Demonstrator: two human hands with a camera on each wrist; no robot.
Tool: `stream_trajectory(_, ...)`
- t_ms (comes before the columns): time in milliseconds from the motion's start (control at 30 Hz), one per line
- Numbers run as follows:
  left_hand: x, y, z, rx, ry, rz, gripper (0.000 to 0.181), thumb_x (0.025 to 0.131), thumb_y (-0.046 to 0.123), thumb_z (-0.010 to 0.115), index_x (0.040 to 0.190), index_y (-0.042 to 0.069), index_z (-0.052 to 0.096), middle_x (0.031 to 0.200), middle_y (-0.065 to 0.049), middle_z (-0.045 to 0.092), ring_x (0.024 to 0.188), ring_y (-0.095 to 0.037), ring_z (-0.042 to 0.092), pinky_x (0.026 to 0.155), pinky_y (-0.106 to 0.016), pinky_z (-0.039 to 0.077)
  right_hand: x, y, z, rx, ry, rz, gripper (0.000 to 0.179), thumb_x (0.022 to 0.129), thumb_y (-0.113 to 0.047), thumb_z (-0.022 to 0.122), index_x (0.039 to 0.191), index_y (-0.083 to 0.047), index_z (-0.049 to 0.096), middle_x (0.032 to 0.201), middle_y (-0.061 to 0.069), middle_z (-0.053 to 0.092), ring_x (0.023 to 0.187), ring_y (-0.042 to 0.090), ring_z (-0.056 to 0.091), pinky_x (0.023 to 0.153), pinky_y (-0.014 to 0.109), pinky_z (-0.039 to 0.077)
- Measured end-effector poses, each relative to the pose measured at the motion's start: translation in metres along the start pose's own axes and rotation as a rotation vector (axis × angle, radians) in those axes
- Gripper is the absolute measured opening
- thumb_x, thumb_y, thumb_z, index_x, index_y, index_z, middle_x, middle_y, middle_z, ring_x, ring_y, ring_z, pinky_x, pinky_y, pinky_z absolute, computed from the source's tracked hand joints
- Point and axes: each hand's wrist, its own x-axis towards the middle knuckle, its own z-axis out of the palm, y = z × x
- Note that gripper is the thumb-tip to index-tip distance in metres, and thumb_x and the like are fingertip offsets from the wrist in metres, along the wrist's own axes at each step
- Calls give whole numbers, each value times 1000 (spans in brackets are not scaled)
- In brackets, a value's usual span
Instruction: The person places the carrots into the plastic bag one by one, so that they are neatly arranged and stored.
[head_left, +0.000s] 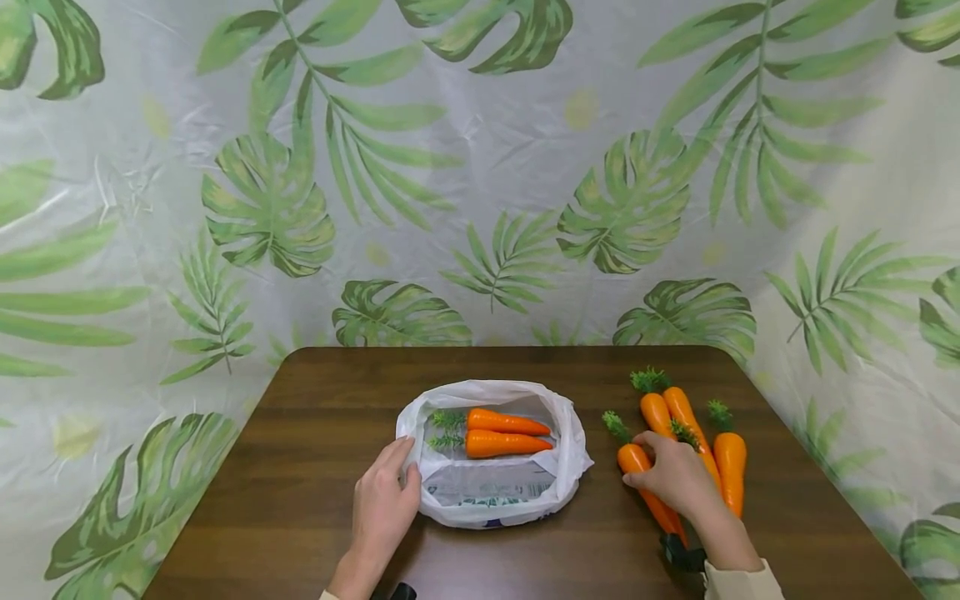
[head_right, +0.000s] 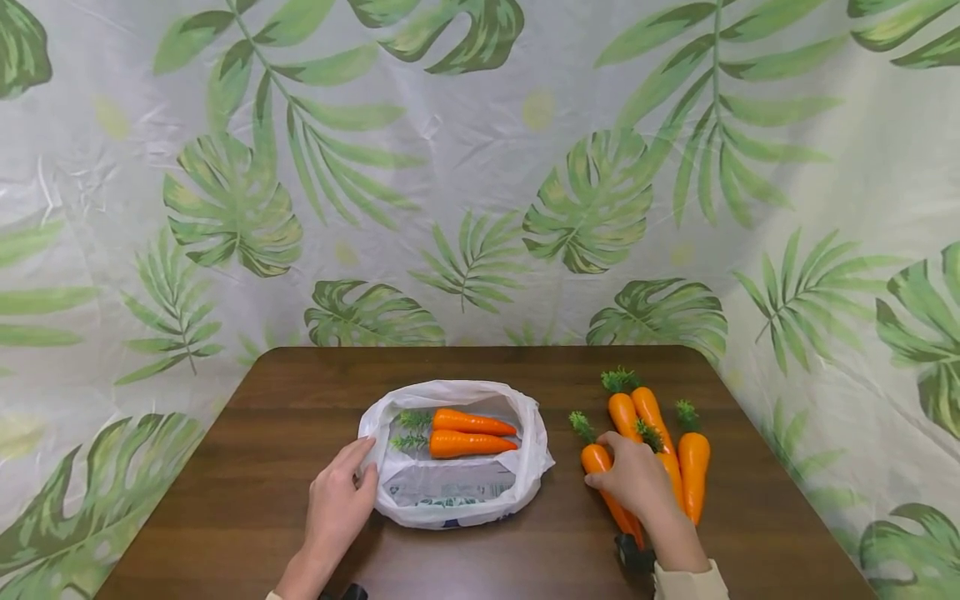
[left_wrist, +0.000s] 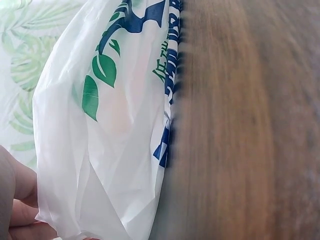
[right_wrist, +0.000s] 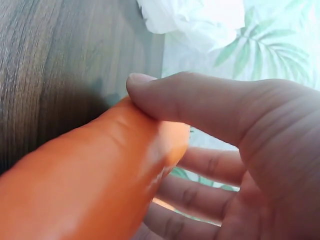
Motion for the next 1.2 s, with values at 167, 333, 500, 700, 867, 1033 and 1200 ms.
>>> stream_trajectory(167, 0, -2, -1, 1, -6, -10, 35, 83, 5, 71, 118, 2, 74, 120, -13, 70, 106, -32, 69, 84, -51, 54, 1, -5, 0, 15, -1, -6, 65, 73, -36, 87, 126, -5, 65, 103, 14, 70, 73, 22, 60, 66, 44, 51)
stream_trajectory(333, 0, -4, -2, 5, -3, -13, 35, 83, 5, 72, 118, 3, 74, 120, -12, 70, 107, -31, 69, 85, -50, 54, 2, -8, 1, 32, 6, -17, 63, 74, -36, 87, 126, -6, 65, 104, 16, 70, 75, 23, 62, 66, 45, 52)
stream_trajectory(500, 0, -5, -4, 5, -12, -21, 35, 83, 6, 72, 118, 3, 74, 121, -12, 70, 108, -31, 69, 86, -50, 54, 1, -12, 0, 40, 19, -27, 62, 74, -35, 87, 126, -7, 66, 107, 17, 70, 79, 25, 64, 66, 45, 52)
stream_trajectory(700, 1, -5, -4, 1, -4, -19, 35, 84, 5, 71, 118, 3, 74, 121, -12, 70, 107, -32, 69, 84, -51, 54, 1, -14, -1, 57, 49, -50, 60, 75, -34, 87, 125, -8, 67, 107, 16, 71, 86, 29, 66, 70, 47, 54)
stream_trajectory(867, 3, -1, -2, -10, -26, -34, 35, 85, 7, 71, 120, 3, 73, 123, -11, 69, 107, -33, 69, 85, -52, 54, -3, -15, -6, 60, 51, -44, 61, 77, -34, 86, 127, -7, 65, 108, 17, 71, 88, 31, 66, 70, 48, 54)
stream_trajectory(1033, 1, 2, -1, -17, -47, -56, 36, 86, 7, 71, 121, 3, 73, 124, -11, 69, 109, -33, 68, 87, -51, 54, -5, -19, -11, 60, 33, -39, 62, 77, -34, 85, 128, -6, 64, 107, 17, 70, 80, 26, 64, 65, 44, 53)
stream_trajectory(1200, 0, 1, -1, -13, -31, -36, 35, 85, 7, 71, 120, 3, 73, 122, -11, 70, 108, -32, 68, 86, -51, 54, -5, -24, -14, 40, 38, -45, 63, 77, -34, 85, 129, -6, 63, 101, 13, 71, 70, 21, 59, 59, 39, 49)
